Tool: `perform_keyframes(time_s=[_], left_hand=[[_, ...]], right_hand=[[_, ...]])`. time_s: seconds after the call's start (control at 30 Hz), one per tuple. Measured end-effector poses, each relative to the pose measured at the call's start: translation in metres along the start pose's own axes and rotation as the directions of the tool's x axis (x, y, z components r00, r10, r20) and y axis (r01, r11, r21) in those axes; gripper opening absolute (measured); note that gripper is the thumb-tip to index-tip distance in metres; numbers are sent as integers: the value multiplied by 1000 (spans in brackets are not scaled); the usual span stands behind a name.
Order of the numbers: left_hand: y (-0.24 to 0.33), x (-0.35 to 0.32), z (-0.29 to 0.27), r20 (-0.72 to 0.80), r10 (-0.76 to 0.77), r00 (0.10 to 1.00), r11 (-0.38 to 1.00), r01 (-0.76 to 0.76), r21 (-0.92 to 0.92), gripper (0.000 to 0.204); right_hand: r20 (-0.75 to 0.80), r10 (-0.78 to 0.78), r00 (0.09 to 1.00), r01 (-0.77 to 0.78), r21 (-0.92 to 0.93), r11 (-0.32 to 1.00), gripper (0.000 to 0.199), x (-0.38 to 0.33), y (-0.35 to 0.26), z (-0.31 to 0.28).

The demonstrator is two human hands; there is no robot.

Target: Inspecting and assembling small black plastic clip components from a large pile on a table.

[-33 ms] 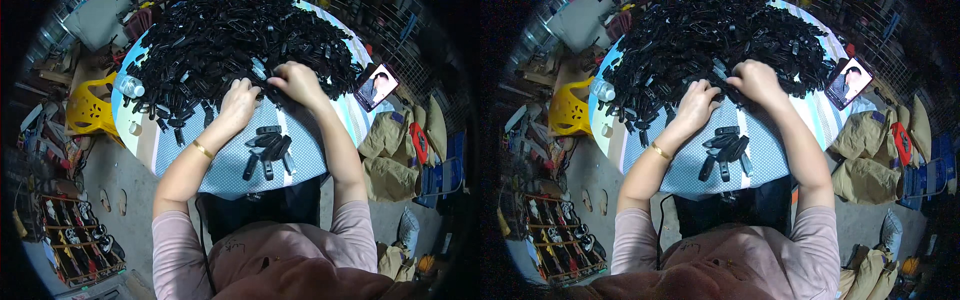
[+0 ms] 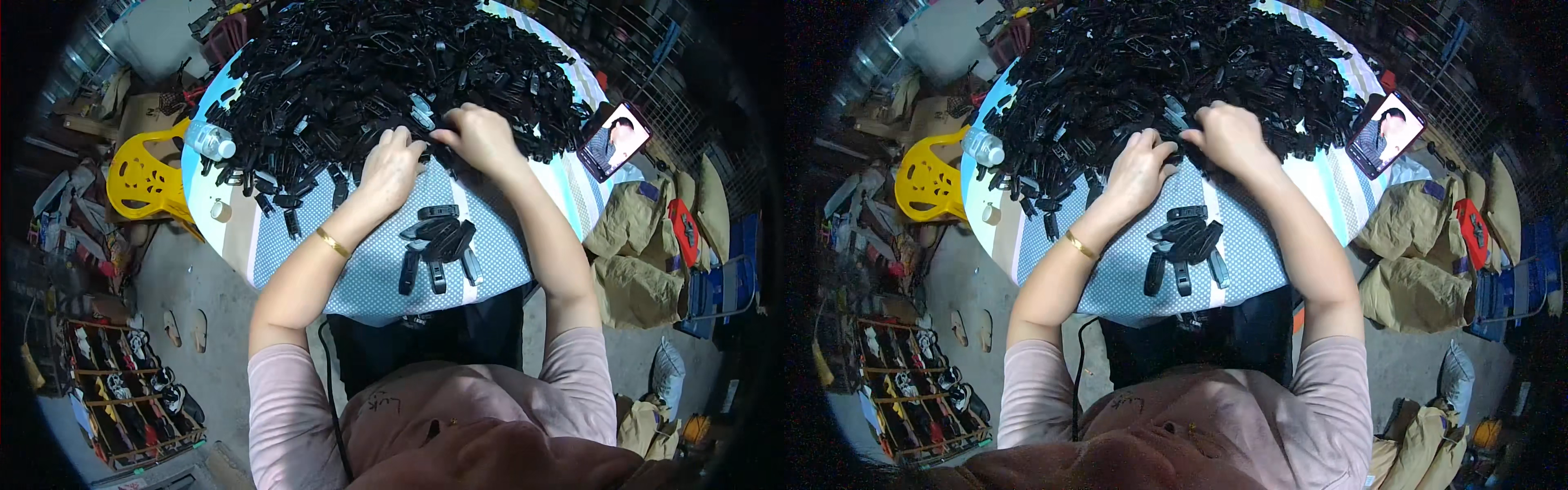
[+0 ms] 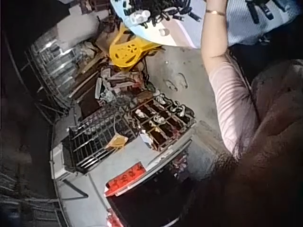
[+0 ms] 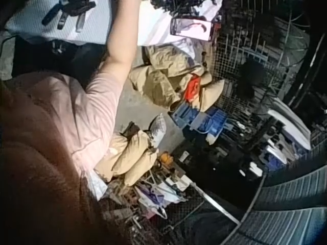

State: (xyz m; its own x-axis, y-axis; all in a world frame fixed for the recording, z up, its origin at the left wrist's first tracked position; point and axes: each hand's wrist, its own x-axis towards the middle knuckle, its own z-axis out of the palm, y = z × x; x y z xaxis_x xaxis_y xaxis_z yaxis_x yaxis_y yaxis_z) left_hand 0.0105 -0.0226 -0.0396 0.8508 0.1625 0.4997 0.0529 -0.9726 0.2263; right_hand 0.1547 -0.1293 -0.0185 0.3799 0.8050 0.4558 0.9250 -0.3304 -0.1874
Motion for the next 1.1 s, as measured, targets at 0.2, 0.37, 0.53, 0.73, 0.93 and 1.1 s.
perform_keyframes(time_s=[0.2, 0.37, 0.53, 0.73, 0.93, 1.1], left_hand=[[9, -1, 9, 5, 15, 1000, 998, -15, 62, 23], [10, -3, 16, -76, 44, 996, 998, -41, 43, 22], [15, -1, 21, -50, 71, 996, 997, -70, 17, 22], [7, -4, 9, 28, -47, 999, 999, 47, -8, 32], [-4, 11, -16, 60, -403, 913, 763, 372, -528, 20], [-9, 14, -27, 329, -436, 837, 178, 439, -881, 30]], right_hand=[[-41, 108, 993, -113, -130, 985, 19, 10, -7, 29], [12, 171, 985, -171, -12, 985, 38, 13, 6, 22], [-69, 248, 966, -174, 534, 827, 43, 9, 17, 11], [323, 267, 908, -356, 930, 87, 45, 6, 1, -14], [391, 257, 884, -338, 913, -229, 38, 5, -4, -10], [13, 179, 984, -39, 989, 144, 32, -2, -30, -2]])
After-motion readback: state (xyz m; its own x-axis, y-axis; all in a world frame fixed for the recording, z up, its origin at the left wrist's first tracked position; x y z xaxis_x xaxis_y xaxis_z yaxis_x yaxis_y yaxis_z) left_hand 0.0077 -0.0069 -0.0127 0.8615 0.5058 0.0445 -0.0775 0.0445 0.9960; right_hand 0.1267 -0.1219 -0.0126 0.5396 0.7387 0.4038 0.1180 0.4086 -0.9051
